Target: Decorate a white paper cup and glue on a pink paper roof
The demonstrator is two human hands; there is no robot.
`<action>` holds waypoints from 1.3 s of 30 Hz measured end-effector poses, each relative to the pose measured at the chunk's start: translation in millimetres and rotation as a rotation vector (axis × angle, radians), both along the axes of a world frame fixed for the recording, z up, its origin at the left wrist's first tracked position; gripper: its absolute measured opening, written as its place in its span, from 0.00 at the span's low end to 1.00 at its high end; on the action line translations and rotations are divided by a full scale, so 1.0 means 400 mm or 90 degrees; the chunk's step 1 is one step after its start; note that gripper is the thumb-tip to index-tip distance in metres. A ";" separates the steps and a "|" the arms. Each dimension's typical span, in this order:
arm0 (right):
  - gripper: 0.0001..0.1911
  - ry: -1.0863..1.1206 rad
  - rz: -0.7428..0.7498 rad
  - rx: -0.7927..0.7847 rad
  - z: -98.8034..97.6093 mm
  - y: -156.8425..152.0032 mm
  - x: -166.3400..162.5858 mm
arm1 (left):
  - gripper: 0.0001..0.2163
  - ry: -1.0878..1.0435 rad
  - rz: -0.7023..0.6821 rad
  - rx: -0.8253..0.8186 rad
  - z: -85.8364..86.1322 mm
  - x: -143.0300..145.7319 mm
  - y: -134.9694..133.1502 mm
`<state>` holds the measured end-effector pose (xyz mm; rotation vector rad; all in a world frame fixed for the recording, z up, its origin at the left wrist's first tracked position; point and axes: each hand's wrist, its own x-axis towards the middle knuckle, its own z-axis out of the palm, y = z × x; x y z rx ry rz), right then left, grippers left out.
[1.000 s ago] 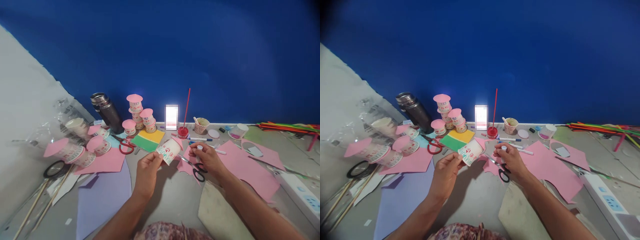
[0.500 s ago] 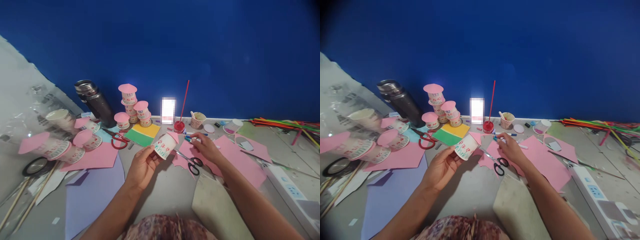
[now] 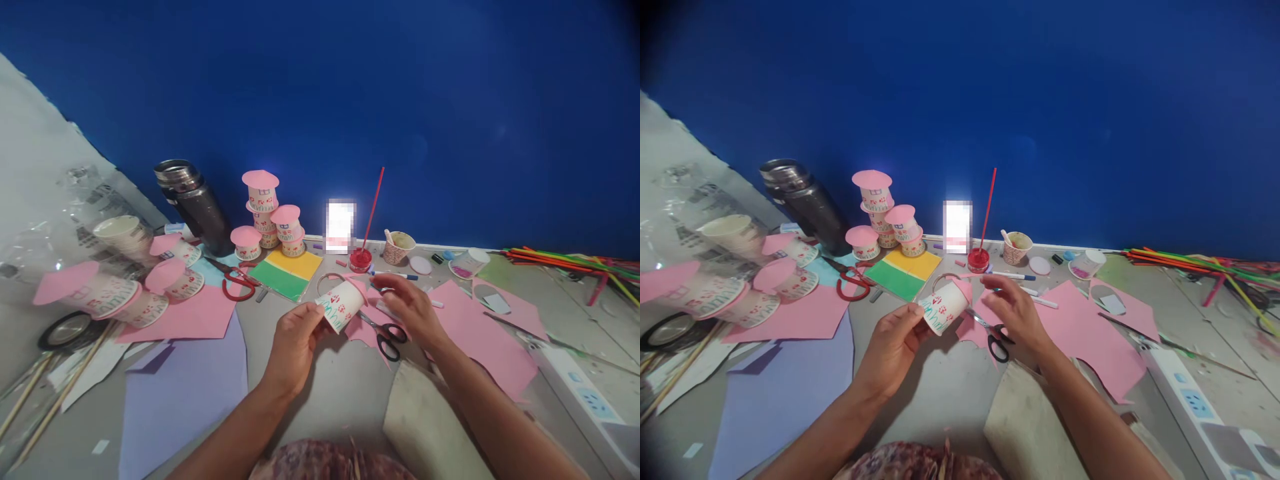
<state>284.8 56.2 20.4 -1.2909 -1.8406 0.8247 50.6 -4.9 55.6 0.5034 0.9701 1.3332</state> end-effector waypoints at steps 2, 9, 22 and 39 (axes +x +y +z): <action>0.28 0.211 0.036 -0.032 0.003 -0.008 -0.013 | 0.17 0.028 -0.005 0.009 0.001 0.011 -0.007; 0.31 0.322 -0.016 -0.103 0.011 -0.023 -0.075 | 0.18 0.014 -0.055 -0.016 -0.005 0.038 -0.022; 0.24 0.296 -0.083 -0.083 0.037 -0.050 -0.101 | 0.19 0.004 -0.102 -0.011 -0.033 0.054 -0.035; 0.30 0.393 -0.072 -0.159 0.017 -0.058 -0.112 | 0.19 0.064 -0.089 0.025 -0.053 0.063 -0.050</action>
